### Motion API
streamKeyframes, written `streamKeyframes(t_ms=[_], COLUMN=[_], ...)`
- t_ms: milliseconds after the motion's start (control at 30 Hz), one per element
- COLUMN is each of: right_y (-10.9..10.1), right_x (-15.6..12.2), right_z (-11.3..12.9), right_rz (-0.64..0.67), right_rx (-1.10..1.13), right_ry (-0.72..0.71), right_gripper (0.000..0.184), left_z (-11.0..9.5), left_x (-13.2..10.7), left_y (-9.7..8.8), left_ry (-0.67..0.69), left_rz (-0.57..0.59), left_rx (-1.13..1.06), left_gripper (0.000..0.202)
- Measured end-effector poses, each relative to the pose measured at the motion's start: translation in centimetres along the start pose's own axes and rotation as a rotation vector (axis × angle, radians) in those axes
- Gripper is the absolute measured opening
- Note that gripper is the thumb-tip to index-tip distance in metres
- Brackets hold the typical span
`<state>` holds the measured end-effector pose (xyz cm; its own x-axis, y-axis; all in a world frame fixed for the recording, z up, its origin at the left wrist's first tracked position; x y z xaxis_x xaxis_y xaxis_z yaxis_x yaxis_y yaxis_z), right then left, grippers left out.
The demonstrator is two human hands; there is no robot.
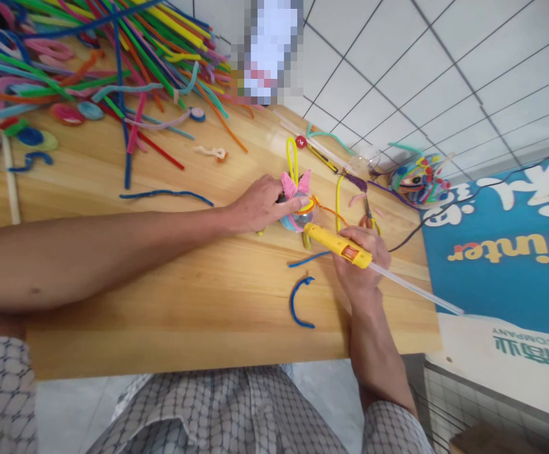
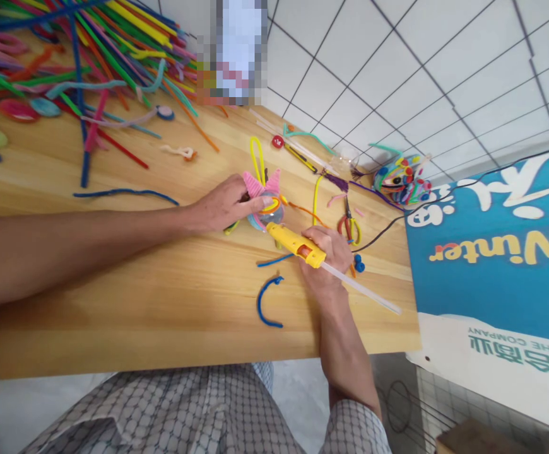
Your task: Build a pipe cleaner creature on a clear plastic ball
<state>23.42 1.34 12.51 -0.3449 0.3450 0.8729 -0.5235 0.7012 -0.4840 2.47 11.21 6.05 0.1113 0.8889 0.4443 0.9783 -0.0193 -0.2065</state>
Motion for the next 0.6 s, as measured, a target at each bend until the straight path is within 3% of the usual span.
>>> streamKeyframes(t_ms=[600], right_y=[0.16], right_x=[-0.02], right_z=[0.12], right_rz=[0.004], right_rx=[0.013], right_ry=[-0.002], right_gripper=[0.02], left_z=[-0.35], left_x=[-0.04], left_y=[-0.06], left_ry=[-0.015], left_rz=[0.018], left_rx=[-0.049], left_gripper=[0.054])
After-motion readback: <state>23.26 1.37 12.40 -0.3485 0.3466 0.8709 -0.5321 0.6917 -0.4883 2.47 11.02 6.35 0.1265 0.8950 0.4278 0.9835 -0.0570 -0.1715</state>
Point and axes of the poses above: each hand's wrist, its own x-axis towards the middle knuckle, its own y-axis out of the palm, z = x × y, the point moved 9 cm from there along x, towards the middle knuckle, and after that the axes turned 14 degrees about -z, right-handed, at the moved point
